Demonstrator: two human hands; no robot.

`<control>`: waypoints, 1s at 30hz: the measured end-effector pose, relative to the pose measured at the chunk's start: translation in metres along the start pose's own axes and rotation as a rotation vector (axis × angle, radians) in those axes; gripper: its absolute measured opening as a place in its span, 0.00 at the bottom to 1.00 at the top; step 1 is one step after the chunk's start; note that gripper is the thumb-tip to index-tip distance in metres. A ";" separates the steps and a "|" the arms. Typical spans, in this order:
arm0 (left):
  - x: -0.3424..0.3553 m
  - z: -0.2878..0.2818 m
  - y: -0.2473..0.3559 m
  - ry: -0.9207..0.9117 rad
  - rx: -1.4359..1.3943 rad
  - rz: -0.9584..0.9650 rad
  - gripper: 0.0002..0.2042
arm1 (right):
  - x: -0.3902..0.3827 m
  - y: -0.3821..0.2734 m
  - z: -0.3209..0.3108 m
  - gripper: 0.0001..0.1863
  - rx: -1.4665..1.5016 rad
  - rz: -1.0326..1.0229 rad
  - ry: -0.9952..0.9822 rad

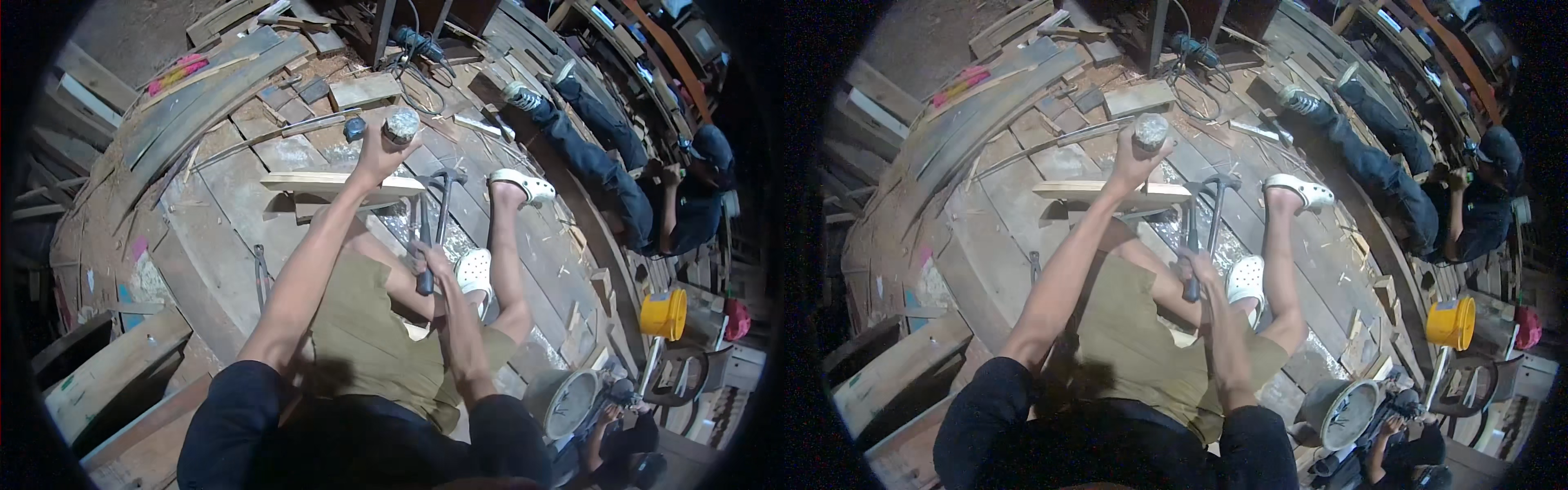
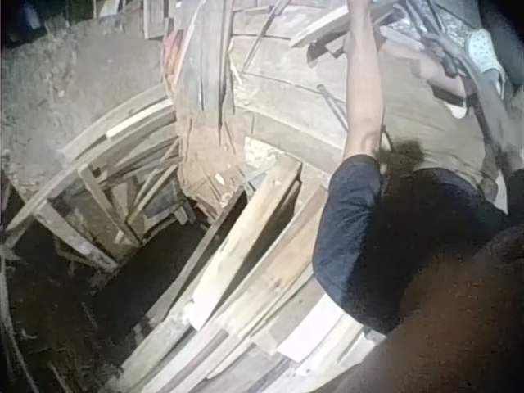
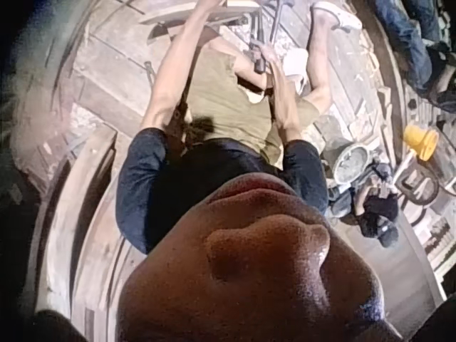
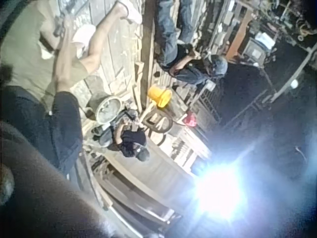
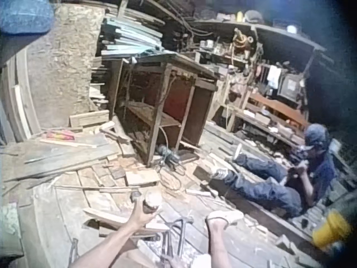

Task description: Using a hammer and a chisel to carve or shape a block of wood while sitting on a workshop floor.

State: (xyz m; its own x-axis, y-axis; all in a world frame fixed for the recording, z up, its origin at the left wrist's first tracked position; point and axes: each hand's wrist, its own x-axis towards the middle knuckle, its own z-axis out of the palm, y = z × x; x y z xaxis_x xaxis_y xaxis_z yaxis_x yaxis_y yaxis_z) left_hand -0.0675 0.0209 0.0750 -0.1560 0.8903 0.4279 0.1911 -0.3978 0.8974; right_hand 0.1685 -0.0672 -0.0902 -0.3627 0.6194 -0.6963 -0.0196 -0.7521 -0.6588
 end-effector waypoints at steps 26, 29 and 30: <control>-0.007 0.005 0.000 0.056 0.127 0.105 0.12 | -0.222 -0.155 0.136 0.13 -1.003 -0.582 0.360; -0.011 0.012 0.004 0.014 0.173 0.044 0.08 | -0.212 -0.144 0.129 0.14 -0.996 -0.532 0.366; -0.012 0.013 0.006 0.006 0.171 0.075 0.07 | -0.209 -0.141 0.127 0.14 -0.932 -0.560 0.307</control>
State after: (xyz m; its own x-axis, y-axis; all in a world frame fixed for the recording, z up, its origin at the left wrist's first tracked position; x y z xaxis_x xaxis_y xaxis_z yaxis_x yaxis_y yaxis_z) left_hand -0.0521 0.0107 0.0736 -0.1413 0.8580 0.4938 0.3646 -0.4186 0.8318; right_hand 0.1287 -0.1189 0.1846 -0.2741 0.9423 -0.1921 0.6418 0.0305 -0.7663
